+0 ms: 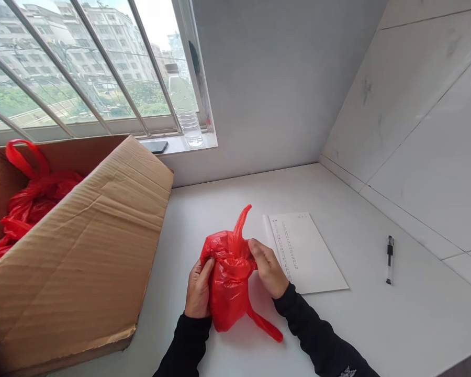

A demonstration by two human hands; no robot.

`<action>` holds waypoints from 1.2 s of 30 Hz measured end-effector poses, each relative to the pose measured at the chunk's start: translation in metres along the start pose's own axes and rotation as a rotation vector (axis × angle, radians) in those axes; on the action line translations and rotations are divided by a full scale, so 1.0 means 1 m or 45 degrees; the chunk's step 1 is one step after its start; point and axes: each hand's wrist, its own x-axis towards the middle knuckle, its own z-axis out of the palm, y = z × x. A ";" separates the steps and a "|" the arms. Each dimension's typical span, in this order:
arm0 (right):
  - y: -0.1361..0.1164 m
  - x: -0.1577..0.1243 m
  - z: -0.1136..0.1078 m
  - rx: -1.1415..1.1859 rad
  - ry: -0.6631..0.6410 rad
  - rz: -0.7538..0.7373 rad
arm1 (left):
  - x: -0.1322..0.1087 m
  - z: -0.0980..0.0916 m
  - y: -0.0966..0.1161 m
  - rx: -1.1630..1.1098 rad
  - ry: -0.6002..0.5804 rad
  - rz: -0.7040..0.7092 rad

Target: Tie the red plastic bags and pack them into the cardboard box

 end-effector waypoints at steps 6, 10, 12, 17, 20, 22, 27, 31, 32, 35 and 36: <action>0.003 0.001 -0.002 -0.079 -0.281 0.047 | -0.003 0.005 0.008 -0.086 -0.013 -0.070; 0.004 0.001 0.001 -0.114 -0.274 -0.072 | -0.002 0.002 0.002 0.076 -0.169 -0.016; 0.005 0.001 0.001 -0.106 -0.190 -0.103 | -0.003 0.001 0.001 0.128 -0.231 -0.001; 0.009 0.001 -0.001 0.041 0.052 -0.135 | -0.007 0.005 0.001 0.295 -0.402 0.034; 0.010 0.001 -0.001 0.097 0.063 -0.104 | -0.007 0.005 0.000 0.326 -0.397 0.023; 0.009 0.002 -0.002 0.084 0.015 -0.084 | -0.006 0.004 -0.001 0.269 -0.345 0.020; 0.007 0.002 -0.001 -0.051 -0.151 -0.044 | -0.003 0.003 -0.003 0.096 -0.245 -0.020; 0.007 0.000 0.000 -0.089 -0.158 -0.042 | -0.005 0.006 -0.002 0.095 -0.170 -0.071; 0.007 0.000 0.000 -0.094 -0.146 -0.052 | -0.005 0.006 -0.001 0.101 -0.165 -0.077; 0.008 -0.001 -0.001 -0.090 -0.117 -0.075 | -0.005 0.006 -0.002 0.082 -0.185 -0.079; 0.008 -0.001 -0.001 -0.086 -0.106 -0.084 | -0.005 0.006 -0.003 0.076 -0.197 -0.075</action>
